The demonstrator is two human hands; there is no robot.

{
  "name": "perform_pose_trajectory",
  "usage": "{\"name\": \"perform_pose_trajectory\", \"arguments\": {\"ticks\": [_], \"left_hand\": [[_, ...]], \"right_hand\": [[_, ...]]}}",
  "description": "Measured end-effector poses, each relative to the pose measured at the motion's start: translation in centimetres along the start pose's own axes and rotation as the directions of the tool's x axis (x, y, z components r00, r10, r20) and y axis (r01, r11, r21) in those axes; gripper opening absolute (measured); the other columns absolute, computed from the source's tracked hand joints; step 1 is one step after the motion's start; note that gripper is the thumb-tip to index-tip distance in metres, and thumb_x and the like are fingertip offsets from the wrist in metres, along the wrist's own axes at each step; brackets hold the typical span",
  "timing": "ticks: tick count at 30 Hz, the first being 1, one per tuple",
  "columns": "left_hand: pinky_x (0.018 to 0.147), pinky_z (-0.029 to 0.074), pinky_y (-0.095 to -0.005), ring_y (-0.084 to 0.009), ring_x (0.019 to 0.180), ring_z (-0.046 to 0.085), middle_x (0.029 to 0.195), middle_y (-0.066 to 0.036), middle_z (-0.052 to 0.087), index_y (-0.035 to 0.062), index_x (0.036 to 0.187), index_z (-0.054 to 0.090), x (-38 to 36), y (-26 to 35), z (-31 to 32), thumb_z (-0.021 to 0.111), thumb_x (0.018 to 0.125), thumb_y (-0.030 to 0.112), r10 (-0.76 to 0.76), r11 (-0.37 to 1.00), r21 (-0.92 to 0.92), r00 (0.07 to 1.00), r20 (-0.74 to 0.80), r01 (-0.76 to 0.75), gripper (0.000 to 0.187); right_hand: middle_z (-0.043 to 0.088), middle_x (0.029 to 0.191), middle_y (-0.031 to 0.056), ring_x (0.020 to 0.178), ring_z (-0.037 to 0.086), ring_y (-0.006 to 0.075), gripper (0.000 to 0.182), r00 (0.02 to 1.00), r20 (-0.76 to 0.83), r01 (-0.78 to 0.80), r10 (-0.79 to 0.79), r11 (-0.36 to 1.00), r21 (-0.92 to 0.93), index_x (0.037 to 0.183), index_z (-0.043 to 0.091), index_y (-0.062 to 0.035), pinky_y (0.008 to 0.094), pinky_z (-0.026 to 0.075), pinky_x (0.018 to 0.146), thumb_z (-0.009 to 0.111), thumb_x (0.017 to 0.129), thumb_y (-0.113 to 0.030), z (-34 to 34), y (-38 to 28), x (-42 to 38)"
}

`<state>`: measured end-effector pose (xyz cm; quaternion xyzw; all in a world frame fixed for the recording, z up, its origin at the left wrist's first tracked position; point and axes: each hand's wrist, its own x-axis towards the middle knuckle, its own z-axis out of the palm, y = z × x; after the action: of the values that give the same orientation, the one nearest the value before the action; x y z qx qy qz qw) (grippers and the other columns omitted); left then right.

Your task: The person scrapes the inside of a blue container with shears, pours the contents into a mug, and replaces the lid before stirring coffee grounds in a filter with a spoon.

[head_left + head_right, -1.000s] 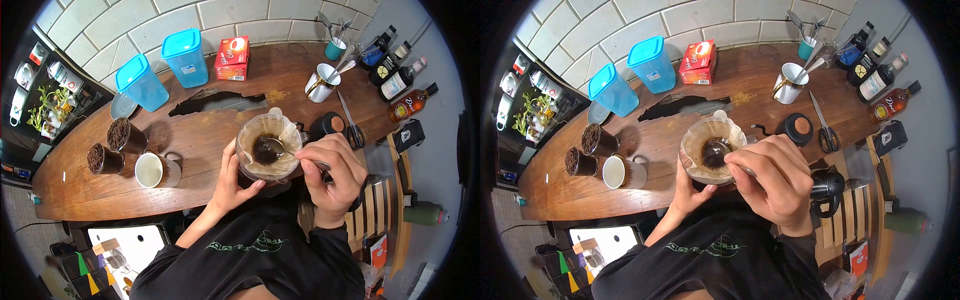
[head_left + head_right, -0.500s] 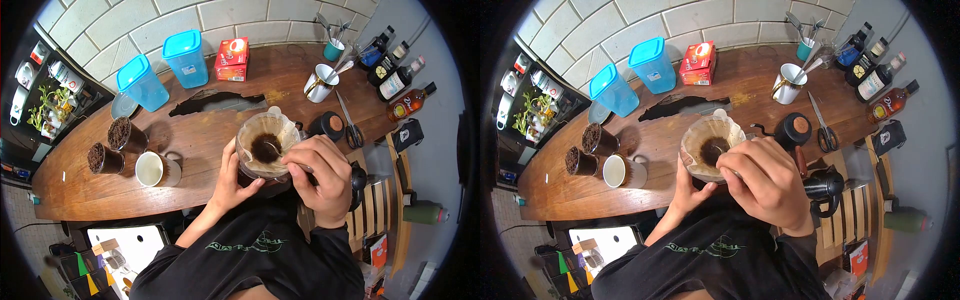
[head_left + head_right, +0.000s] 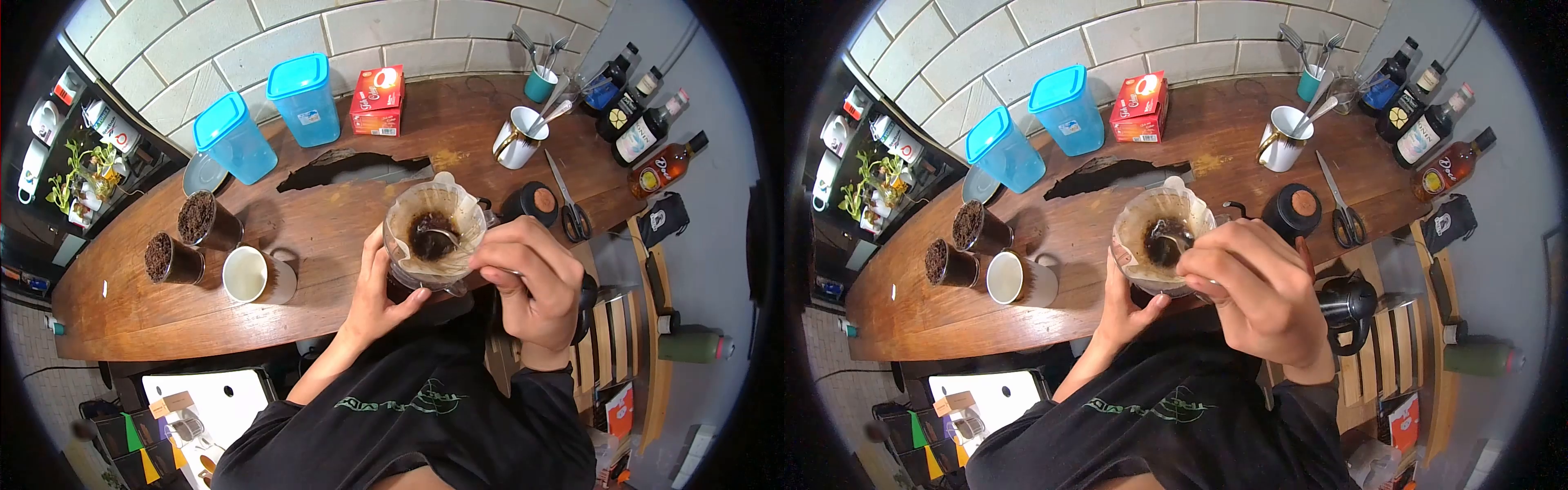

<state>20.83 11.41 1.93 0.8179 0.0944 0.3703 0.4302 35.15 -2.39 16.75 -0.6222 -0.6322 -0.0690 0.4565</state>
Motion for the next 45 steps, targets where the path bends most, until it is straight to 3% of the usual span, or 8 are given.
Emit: {"name": "perform_pose_trajectory", "arguments": {"ticks": [4, 12, 18, 24, 29, 32, 41, 45], "left_hand": [[0.110, 0.036, -0.0474, -0.0416, 0.137, 0.037, 0.147, -0.025, 0.035, -0.0004, 0.136, 0.044, 0.1, 0.0, 0.0, 0.080, 0.076, 0.021, 0.003, 1.000, -0.007, 1.000, 0.004, -0.003, 0.072], [0.109, 0.036, -0.0475, -0.0415, 0.138, 0.037, 0.147, -0.024, 0.035, -0.0004, 0.135, 0.045, 0.0, 0.2, -0.1, 0.080, 0.076, 0.019, -0.015, 1.000, -0.018, 1.000, 0.009, 0.015, 0.071], [0.110, 0.036, -0.0473, -0.0416, 0.137, 0.037, 0.147, -0.024, 0.035, -0.0007, 0.135, 0.045, 0.0, 0.0, 0.0, 0.080, 0.076, 0.020, 0.006, 1.000, 0.008, 1.000, 0.004, -0.006, 0.071], [0.110, 0.036, -0.0476, -0.0416, 0.138, 0.036, 0.147, -0.025, 0.035, -0.0012, 0.135, 0.045, 0.0, 0.1, -0.1, 0.080, 0.076, 0.021, -0.006, 1.000, 0.005, 1.000, 0.012, 0.006, 0.072], [0.110, 0.036, -0.0474, -0.0415, 0.137, 0.037, 0.147, -0.025, 0.034, -0.0014, 0.135, 0.044, -0.1, 0.1, 0.0, 0.080, 0.076, 0.021, -0.004, 1.000, 0.014, 1.000, 0.010, 0.003, 0.072], [0.109, 0.036, -0.0473, -0.0415, 0.137, 0.037, 0.147, -0.025, 0.034, -0.0016, 0.135, 0.044, 0.1, 0.1, 0.0, 0.080, 0.076, 0.021, -0.002, 1.000, 0.002, 1.000, 0.006, 0.002, 0.072], [0.108, 0.037, -0.0470, -0.0417, 0.136, 0.039, 0.146, -0.025, 0.035, -0.0019, 0.133, 0.046, 0.0, 0.0, 0.0, 0.080, 0.076, 0.023, -0.006, 1.000, -0.003, 1.000, 0.003, 0.006, 0.072], [0.109, 0.037, -0.0473, -0.0418, 0.136, 0.039, 0.146, -0.025, 0.035, -0.0019, 0.134, 0.045, 0.1, -0.1, 0.0, 0.080, 0.076, 0.023, 0.006, 1.000, -0.006, 1.000, 0.001, -0.006, 0.072]], "right_hand": [[0.062, 0.085, 0.0093, 0.075, 0.062, 0.0283, 0.015, 0.997, -0.071, -0.006, 0.006, 1.000, 0.002, 0.091, 0.064, -0.0009, 0.0366, 0.049, 0.066, 0.071, 0.078, 0.002, -0.7, 0.1, -0.2], [0.062, 0.084, 0.0104, 0.074, 0.062, 0.0294, 0.008, 0.998, 0.037, -0.057, 0.056, 0.998, 0.037, 0.092, 0.064, -0.0009, 0.0374, 0.050, 0.067, 0.067, 0.085, -0.001, 0.1, 0.2, -0.1], [0.062, 0.082, 0.0105, 0.073, 0.062, 0.0292, 0.007, 0.997, -0.078, -0.002, 0.007, 0.998, 0.066, 0.091, 0.063, 0.0000, 0.0368, 0.050, 0.067, 0.067, 0.086, -0.002, -0.5, -0.1, 0.1], [0.062, 0.083, 0.0100, 0.073, 0.062, 0.0290, 0.007, 0.998, 0.029, -0.059, 0.056, 0.994, 0.087, 0.091, 0.063, -0.0007, 0.0369, 0.050, 0.066, 0.068, 0.086, -0.003, 0.4, 0.6, -0.1], [0.062, 0.085, 0.0107, 0.076, 0.062, 0.0296, 0.006, 0.998, -0.058, -0.014, 0.016, 0.999, 0.038, 0.091, 0.063, -0.0010, 0.0383, 0.049, 0.070, 0.067, 0.086, -0.004, 0.1, 0.7, 0.1], [0.062, 0.085, 0.0106, 0.077, 0.062, 0.0297, 0.007, 1.000, 0.007, -0.006, 0.006, 1.000, -0.020, 0.091, 0.063, -0.0010, 0.0385, 0.049, 0.071, 0.067, 0.086, -0.004, -0.1, 0.7, 0.3], [0.063, 0.083, 0.0085, 0.072, 0.061, 0.0275, 0.006, 0.992, -0.094, 0.088, -0.084, 0.995, 0.043, 0.089, 0.064, -0.0011, 0.0379, 0.049, 0.067, 0.067, 0.087, -0.005, -0.1, 0.4, 0.2], [0.063, 0.084, 0.0082, 0.071, 0.061, 0.0271, 0.007, 0.993, -0.052, 0.109, -0.104, 0.990, 0.093, 0.089, 0.064, -0.0016, 0.0374, 0.047, 0.065, 0.068, 0.084, -0.003, -0.2, 0.0, 0.1]]}}
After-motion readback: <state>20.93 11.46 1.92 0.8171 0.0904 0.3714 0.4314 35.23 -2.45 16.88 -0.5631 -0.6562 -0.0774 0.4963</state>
